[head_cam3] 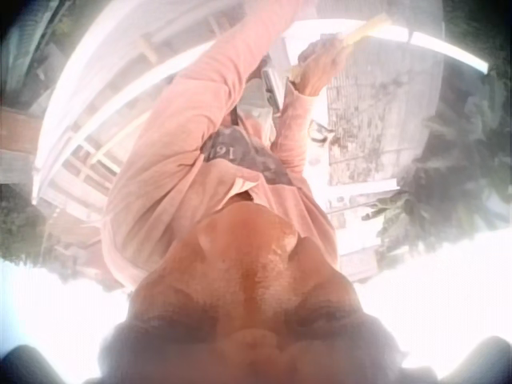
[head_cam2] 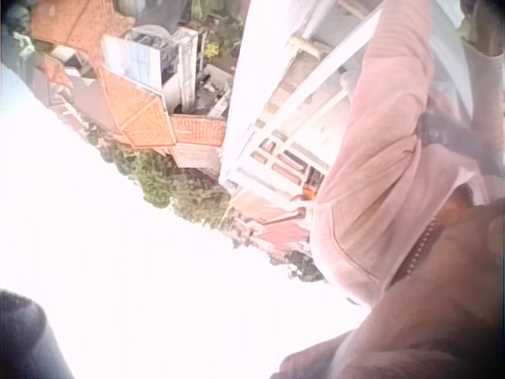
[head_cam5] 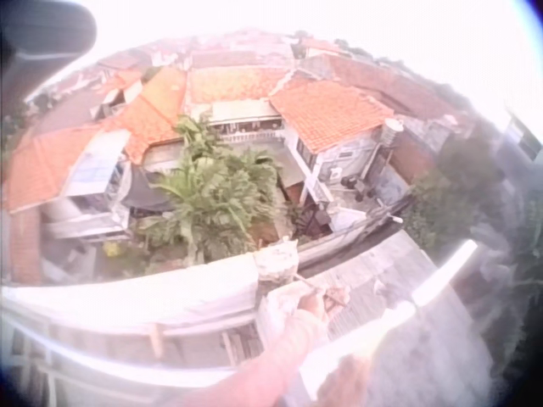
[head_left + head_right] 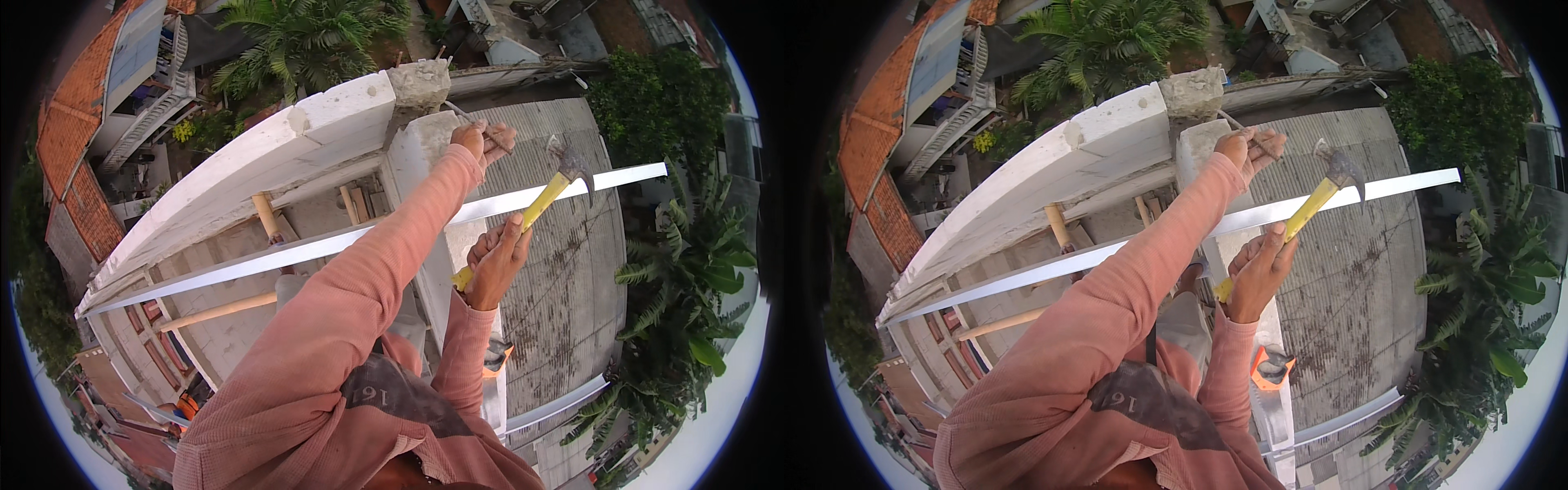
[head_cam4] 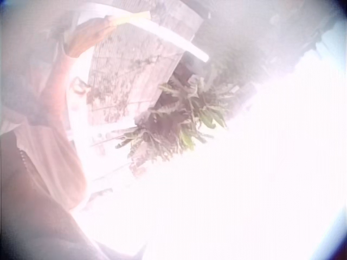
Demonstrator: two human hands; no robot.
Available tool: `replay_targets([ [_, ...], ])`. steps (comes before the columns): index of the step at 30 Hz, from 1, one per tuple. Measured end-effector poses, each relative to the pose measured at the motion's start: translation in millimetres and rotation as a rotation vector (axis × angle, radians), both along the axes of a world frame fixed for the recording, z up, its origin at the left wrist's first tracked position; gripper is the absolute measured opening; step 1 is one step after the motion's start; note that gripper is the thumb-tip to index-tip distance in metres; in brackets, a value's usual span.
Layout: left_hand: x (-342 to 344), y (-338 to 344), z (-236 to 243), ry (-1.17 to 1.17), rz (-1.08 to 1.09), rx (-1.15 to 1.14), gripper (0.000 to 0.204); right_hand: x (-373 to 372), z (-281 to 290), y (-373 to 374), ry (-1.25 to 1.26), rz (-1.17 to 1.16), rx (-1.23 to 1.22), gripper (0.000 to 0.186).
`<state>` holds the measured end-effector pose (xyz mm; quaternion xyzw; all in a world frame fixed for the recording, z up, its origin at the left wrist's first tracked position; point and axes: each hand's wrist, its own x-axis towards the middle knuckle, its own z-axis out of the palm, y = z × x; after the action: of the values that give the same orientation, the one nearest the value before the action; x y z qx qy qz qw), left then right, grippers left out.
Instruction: The person installs a metal trim piece along the edge of a wall, using a hammer to secure a metal rod into a pre-drilled hole in the concrete to hold the trim in place.
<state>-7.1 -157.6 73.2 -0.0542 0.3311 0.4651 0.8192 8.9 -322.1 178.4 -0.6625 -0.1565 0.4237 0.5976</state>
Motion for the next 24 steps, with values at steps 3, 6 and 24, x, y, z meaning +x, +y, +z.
replay_targets([
  [3, -1.1, 5.1, 3.3, 0.01, 0.1, -0.065, 0.027, 5.7, 2.8, -4.2, 0.0, 0.004, 0.002, 0.031],
  [6, -4.9, 20.7, -21.4, -0.065, 0.136, -0.092, 0.023, 6.9, 3.3, -4.9, 0.0, 0.013, 0.007, 0.031],
  [24, 9.0, 34.1, -34.5, -0.066, 0.327, -0.136, 0.018, -9.7, -34.1, 18.2, 0.006, -0.066, 0.055, 0.032],
])
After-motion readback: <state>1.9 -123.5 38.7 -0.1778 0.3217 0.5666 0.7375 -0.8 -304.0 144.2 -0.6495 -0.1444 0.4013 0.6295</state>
